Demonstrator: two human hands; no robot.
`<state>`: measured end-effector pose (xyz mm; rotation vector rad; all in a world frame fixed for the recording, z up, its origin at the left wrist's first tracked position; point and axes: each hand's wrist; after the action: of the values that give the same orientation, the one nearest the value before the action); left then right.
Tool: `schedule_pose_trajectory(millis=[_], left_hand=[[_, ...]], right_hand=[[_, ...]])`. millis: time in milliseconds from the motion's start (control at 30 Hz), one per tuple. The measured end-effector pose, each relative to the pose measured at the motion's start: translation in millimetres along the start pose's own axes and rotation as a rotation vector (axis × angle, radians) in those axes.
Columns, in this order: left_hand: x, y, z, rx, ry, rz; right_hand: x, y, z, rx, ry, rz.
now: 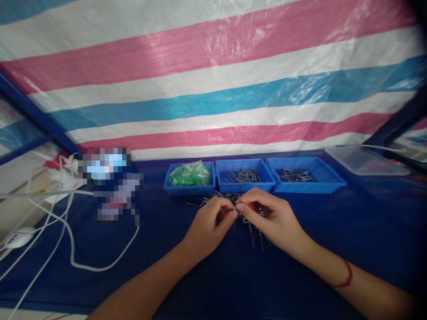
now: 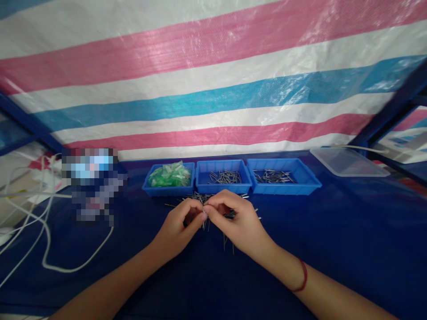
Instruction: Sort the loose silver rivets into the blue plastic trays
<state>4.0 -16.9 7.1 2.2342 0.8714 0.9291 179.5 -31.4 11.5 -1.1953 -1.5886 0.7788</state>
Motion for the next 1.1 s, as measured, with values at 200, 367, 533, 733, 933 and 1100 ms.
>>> schedule_pose_trajectory(millis=[200,367,533,733,933,1100], left_hand=[[2,-2,-2.1,0.024,0.001,0.059],[2,-2,-8.0,0.056,0.058,0.071],[1,0,-10.8,0.098,0.119,0.114],[5,-2,-24.4,0.383,-0.032,0.088],[7,-11,-51.0,0.87,-0.177,-0.107],[2,-14,-69.1,0.873,-0.257,-0.283]], right_hand=[[0,-6,-4,-0.038,-0.022,-0.086],[2,-1,-8,-0.063,-0.028,-0.102],[5,1,-8,-0.099,-0.053,-0.126],[20,7,-30,-0.163,0.059,-0.142],[44,37,-105,-0.628,0.501,0.088],[50,60,-130,-0.886,0.482,0.117]])
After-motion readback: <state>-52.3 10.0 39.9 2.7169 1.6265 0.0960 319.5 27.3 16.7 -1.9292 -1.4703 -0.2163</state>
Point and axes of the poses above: each hand's wrist, its own x-axis towards the middle knuckle, its own z-axis out of the palm, y = z × x, and after that the axes turned 10 degrees about z, right-handed
